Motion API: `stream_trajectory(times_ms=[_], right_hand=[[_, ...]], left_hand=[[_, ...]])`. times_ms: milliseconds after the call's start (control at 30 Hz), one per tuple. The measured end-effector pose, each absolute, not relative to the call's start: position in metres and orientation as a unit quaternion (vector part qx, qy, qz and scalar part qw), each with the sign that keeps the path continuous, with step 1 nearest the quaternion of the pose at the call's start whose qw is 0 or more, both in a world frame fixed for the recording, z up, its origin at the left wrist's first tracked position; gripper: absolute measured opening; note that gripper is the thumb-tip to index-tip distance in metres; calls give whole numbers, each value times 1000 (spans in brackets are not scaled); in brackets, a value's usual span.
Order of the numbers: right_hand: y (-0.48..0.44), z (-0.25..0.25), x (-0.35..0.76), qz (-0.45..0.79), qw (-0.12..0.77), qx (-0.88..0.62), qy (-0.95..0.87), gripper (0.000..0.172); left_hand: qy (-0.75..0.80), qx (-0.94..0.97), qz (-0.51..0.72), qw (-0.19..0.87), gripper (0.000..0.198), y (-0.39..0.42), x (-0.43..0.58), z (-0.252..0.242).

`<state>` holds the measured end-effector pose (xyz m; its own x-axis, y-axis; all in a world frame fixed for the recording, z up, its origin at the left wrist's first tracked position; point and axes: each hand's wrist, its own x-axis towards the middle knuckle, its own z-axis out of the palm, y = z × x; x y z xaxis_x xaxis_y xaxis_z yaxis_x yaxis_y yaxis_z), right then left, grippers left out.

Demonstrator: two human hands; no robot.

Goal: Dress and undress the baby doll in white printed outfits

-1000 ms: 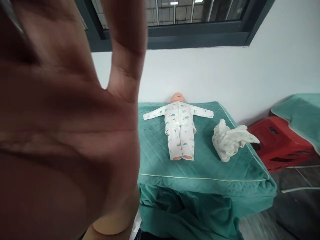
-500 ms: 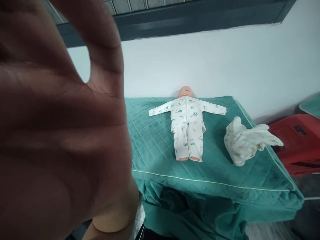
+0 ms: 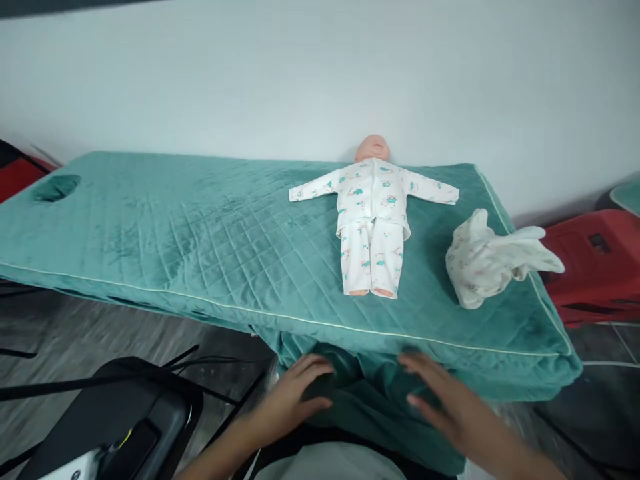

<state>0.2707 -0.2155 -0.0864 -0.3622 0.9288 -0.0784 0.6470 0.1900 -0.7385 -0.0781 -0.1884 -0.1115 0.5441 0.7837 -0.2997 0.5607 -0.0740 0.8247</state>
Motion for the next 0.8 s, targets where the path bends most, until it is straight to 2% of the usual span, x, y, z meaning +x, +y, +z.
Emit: stream_trajectory(times_ms=[67,100,200,267,367,467,567,700,800], right_hand=[[-244,-124,272,333,91,-520,-781,45],[-260,-139,273,322,53,-509,-797,46],[-294,-168,274,266,2,-488,-831,38],[-300,-171,275,220,8,-473,-853,35],[-295,-164,275,152,51,-435,-886,41],[-294,-156,273,82,90,-401,-908,51],[-301,-158,263,40,111,-381,-917,62],[-312,-166,252,83,122,-372,-917,62],[-314,-152,255,184,107,-385,-898,55]], left_hand=[[505,728,40,461,54,-218,-101,-141],[520,730,26,443,53,-228,-110,-150],[513,755,-2,407,32,-241,-122,-151],[479,777,-4,409,21,-242,-119,-142],[440,779,36,445,17,-244,-114,-123],[459,732,53,501,22,-255,-112,-101],[510,673,-2,536,31,-270,-114,-77],[488,644,-79,584,41,-280,-122,-54],[460,642,-72,609,47,-282,-126,-52]])
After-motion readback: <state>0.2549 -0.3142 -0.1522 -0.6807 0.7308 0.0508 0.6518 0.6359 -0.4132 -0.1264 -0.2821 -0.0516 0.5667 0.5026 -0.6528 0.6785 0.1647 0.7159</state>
